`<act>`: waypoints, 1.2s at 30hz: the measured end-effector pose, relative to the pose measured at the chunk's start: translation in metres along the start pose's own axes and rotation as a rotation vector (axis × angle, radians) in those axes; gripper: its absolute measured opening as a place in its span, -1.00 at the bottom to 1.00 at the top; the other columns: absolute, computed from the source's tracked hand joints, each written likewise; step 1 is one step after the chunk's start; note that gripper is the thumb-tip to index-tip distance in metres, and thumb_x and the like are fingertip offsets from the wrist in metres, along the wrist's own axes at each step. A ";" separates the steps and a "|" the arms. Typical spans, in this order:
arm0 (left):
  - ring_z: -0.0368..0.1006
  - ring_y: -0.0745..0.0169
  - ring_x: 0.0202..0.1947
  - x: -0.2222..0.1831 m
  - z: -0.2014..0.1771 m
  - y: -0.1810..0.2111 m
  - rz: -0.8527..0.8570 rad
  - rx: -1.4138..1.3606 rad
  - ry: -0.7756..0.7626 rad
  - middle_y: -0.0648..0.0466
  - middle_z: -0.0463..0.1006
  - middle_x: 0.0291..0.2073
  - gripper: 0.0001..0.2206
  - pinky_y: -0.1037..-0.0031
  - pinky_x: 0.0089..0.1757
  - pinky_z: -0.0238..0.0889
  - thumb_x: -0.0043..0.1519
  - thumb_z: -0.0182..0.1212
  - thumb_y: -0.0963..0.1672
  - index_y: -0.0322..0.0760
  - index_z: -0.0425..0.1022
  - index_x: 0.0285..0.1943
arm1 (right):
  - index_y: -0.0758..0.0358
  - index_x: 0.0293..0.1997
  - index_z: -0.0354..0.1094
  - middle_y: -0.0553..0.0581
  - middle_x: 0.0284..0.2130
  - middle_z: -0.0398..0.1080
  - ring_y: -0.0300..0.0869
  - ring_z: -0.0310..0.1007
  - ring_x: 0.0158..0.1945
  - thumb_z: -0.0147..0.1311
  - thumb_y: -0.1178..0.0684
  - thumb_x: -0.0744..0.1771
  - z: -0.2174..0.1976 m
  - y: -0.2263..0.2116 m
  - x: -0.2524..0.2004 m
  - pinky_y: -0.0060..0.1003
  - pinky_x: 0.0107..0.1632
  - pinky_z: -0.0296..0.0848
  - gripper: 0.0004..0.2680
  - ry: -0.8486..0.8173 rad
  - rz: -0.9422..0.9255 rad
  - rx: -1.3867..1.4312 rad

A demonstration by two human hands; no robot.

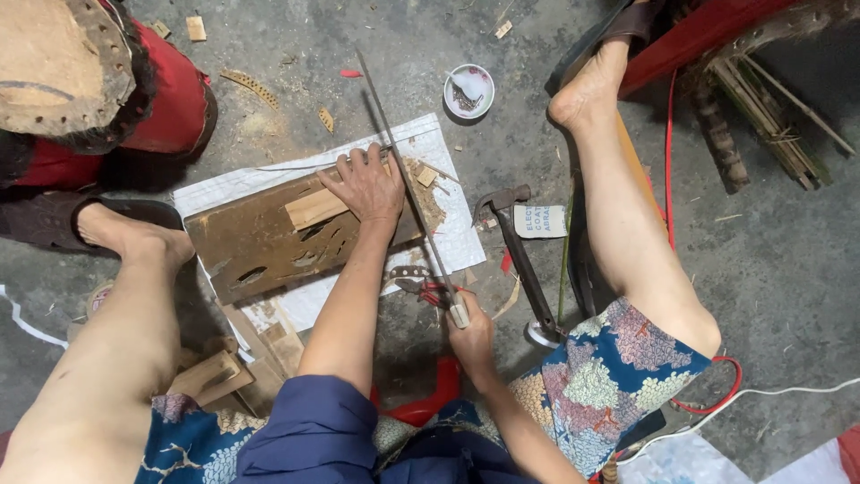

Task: Assembling a wooden frame using a hand saw, hammer, and wire to secure the pieces.

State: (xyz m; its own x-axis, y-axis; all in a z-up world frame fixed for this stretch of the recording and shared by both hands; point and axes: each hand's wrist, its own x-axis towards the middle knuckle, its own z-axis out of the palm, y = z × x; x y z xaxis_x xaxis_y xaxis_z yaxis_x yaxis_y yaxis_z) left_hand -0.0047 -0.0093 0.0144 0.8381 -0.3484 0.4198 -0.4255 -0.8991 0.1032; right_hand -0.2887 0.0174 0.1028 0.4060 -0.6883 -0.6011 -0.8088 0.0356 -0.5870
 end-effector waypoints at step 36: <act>0.44 0.12 -0.15 0.003 0.002 -0.001 0.029 -0.007 0.044 0.16 0.43 -0.36 -0.81 -0.17 0.09 -0.10 0.23 0.21 0.07 0.04 0.45 -0.26 | 0.09 -0.03 0.43 0.27 -0.33 0.55 0.21 0.58 -0.13 0.26 0.17 0.24 0.008 -0.004 0.004 0.03 -0.04 0.50 -0.76 0.035 -0.090 0.032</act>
State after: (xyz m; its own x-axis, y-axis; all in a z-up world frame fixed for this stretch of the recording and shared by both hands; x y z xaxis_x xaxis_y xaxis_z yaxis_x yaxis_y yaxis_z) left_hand -0.0012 -0.0094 0.0138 0.8095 -0.3621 0.4622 -0.4521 -0.8867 0.0970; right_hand -0.2802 0.0205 0.0981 0.4609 -0.7149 -0.5259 -0.7555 -0.0051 -0.6552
